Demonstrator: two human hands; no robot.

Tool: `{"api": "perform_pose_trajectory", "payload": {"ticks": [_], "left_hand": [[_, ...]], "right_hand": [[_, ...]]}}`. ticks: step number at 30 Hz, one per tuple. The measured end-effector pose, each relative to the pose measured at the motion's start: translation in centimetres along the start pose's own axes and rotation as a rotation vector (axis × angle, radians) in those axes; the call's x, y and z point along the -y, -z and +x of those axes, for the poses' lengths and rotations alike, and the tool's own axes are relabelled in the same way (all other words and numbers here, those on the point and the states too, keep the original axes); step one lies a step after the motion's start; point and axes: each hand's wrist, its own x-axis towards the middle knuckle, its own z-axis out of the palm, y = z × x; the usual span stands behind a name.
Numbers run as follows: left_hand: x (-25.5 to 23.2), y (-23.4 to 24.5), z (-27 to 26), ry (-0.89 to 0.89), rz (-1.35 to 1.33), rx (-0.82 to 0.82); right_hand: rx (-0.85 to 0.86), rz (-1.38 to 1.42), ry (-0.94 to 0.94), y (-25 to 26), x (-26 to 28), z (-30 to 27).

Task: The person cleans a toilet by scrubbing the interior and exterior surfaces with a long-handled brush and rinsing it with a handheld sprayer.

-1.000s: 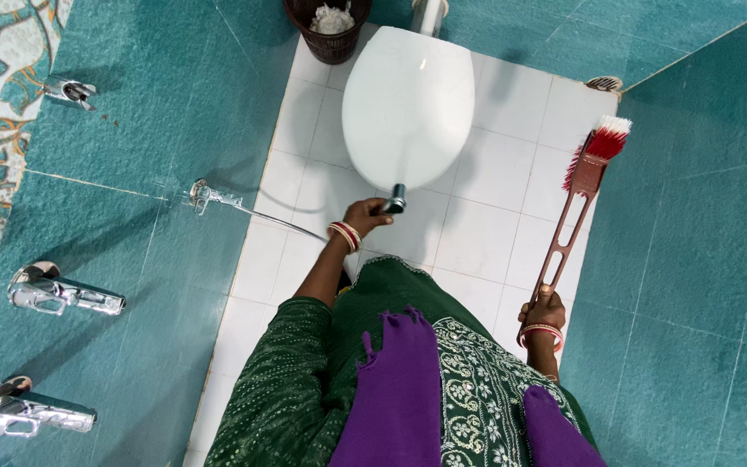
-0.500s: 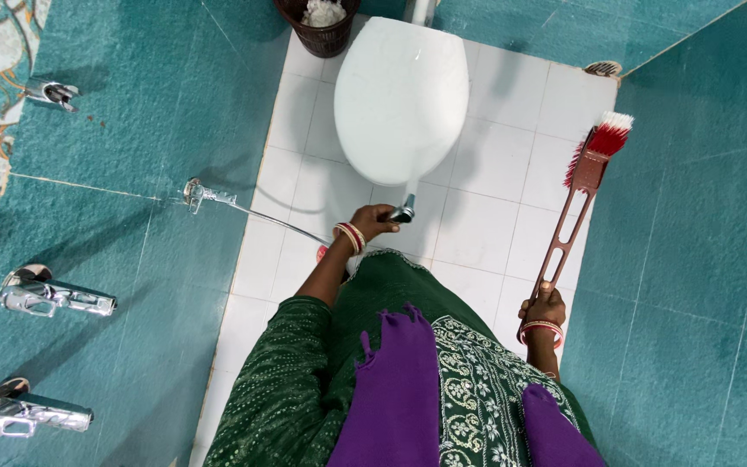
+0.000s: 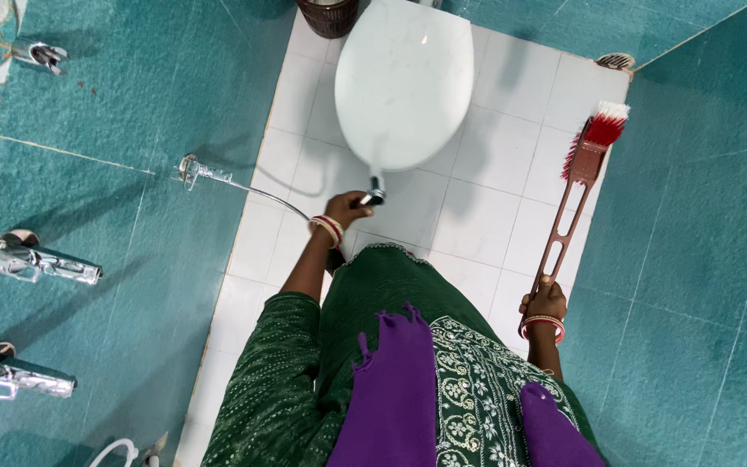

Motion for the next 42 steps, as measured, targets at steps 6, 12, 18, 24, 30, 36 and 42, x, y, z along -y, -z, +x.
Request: {"api": "perform_pose_trajectory", "payload": {"ticks": [6, 12, 18, 24, 30, 36, 42], "left_hand": [[1.5, 0.9, -0.5, 0.004, -0.073, -0.100], [1.4, -2.6, -1.3, -0.012, 0.012, 0.153], [3.1, 0.3, -2.3, -0.021, 0.020, 0.139], [3.6, 4.3, -3.3, 0.008, 0.092, 0.089], [2.1, 0.0, -4.0, -0.048, 0.216, 0.270], [5.3, -0.1, -3.1, -0.060, 0.078, 0.259], [7.0, 6.1, -2.6, -0.025, -0.080, 0.062]], "right_hand": [[0.005, -0.096, 0.020, 0.8, 0.6, -0.8], [-0.031, -0.095, 0.008, -0.5, -0.5, -1.8], [-0.035, -0.045, 0.028, -1.4, -1.7, -3.4], [-0.030, -0.036, 0.063, -2.5, -2.8, -5.9], [-0.059, -0.067, 0.043, -2.6, -3.7, -7.7], [-0.078, -0.005, 0.089, -2.3, -4.5, -8.8], [-0.102, -0.067, 0.077, -1.9, -5.3, -9.7]]}}
